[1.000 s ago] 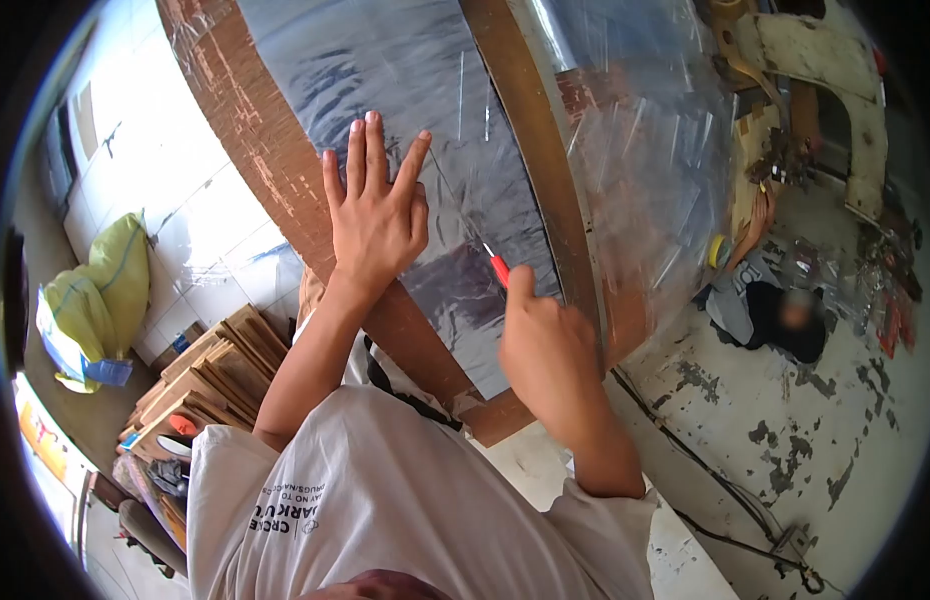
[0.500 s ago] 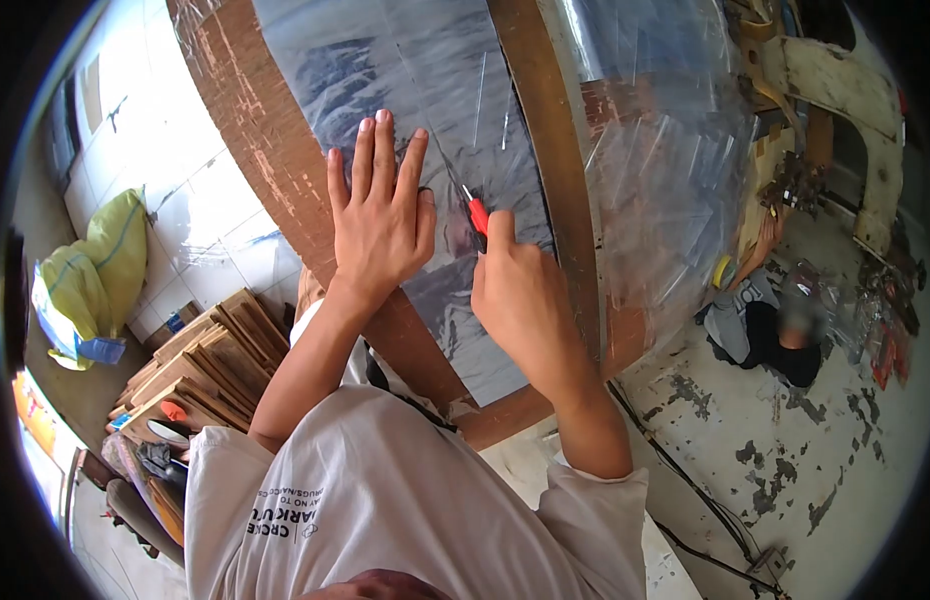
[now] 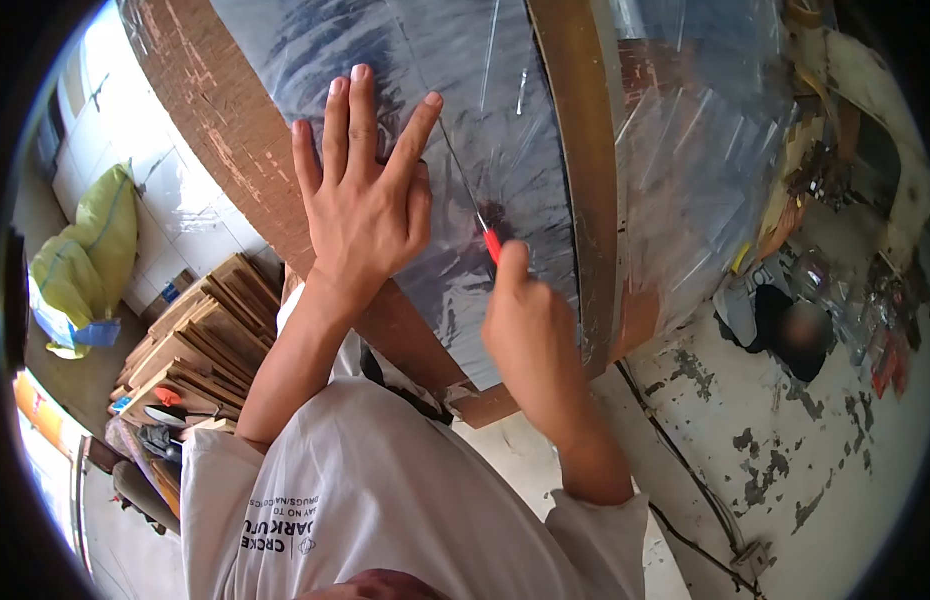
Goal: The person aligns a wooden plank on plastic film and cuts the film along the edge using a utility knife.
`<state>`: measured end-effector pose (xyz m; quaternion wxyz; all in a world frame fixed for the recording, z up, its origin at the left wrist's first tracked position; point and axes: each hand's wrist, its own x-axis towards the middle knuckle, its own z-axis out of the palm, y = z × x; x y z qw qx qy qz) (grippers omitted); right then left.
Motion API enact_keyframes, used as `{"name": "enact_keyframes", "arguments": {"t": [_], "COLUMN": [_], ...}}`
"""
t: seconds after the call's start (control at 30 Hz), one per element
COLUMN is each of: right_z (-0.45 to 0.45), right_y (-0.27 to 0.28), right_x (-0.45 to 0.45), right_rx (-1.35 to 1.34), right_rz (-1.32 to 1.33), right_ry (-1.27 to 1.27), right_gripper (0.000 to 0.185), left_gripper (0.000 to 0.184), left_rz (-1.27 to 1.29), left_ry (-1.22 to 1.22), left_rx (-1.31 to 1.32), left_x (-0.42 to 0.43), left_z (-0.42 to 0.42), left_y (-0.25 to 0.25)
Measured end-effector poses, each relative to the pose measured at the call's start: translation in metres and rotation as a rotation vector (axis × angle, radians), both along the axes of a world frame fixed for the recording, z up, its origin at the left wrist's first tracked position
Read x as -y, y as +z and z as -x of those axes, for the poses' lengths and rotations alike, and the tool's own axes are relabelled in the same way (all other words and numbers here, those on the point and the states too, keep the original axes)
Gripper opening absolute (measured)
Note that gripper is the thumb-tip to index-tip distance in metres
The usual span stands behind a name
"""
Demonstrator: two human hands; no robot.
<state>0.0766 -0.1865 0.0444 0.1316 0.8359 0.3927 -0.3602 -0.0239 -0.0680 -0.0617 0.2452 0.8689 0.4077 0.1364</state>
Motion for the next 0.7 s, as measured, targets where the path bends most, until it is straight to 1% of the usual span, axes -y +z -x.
{"name": "enact_keyframes", "arguments": {"t": [0.1, 0.27, 0.33, 0.37, 0.43, 0.47, 0.5, 0.53, 0.57, 0.6, 0.63, 0.7], "right_z": [0.002, -0.002, -0.003, -0.004, -0.002, -0.003, -0.003, 0.004, 0.005, 0.0, -0.002, -0.001], "right_y": [0.004, 0.005, 0.005, 0.006, 0.009, 0.015, 0.017, 0.017, 0.019, 0.02, 0.022, 0.03], "right_x": [0.008, 0.008, 0.009, 0.01, 0.021, 0.029, 0.033, 0.035, 0.036, 0.033, 0.029, 0.024], "right_rx": [0.008, -0.017, -0.031, -0.002, 0.011, -0.006, -0.016, 0.036, 0.037, 0.009, -0.015, 0.038], "right_rz": [0.054, 0.042, 0.049, 0.062, 0.093, 0.147, 0.195, 0.184, 0.18, 0.192, 0.197, 0.162], "right_ry": [-0.002, 0.003, -0.003, 0.012, 0.009, -0.031, -0.072, -0.004, -0.019, 0.004, 0.033, 0.053], "right_gripper": [0.023, 0.021, 0.021, 0.024, 0.027, 0.026, 0.025, 0.024, 0.024, 0.022, 0.02, 0.019], "left_gripper": [0.065, 0.066, 0.065, 0.066, 0.063, 0.102, 0.11, 0.119, 0.128, 0.088, 0.061, 0.062], "left_rz": [-0.012, -0.088, -0.077, -0.075, -0.093, 0.0, 0.012, 0.025, 0.037, -0.04, -0.122, -0.202], "left_ry": [0.0, 0.029, 0.024, 0.025, -0.008, -0.09, -0.115, -0.14, -0.166, -0.078, 0.013, 0.002], "left_rx": [-0.017, -0.028, -0.025, -0.011, -0.079, -0.247, -0.27, -0.292, -0.314, -0.166, -0.014, 0.052], "left_x": [0.003, 0.004, 0.005, 0.004, -0.001, -0.006, -0.005, -0.004, -0.004, 0.002, 0.006, 0.006], "left_z": [0.0, -0.003, -0.001, -0.001, -0.001, 0.001, 0.001, 0.001, 0.001, -0.001, -0.001, -0.003], "left_y": [-0.001, -0.007, -0.008, -0.007, 0.003, 0.011, 0.01, 0.009, 0.008, -0.002, -0.01, -0.012]}}
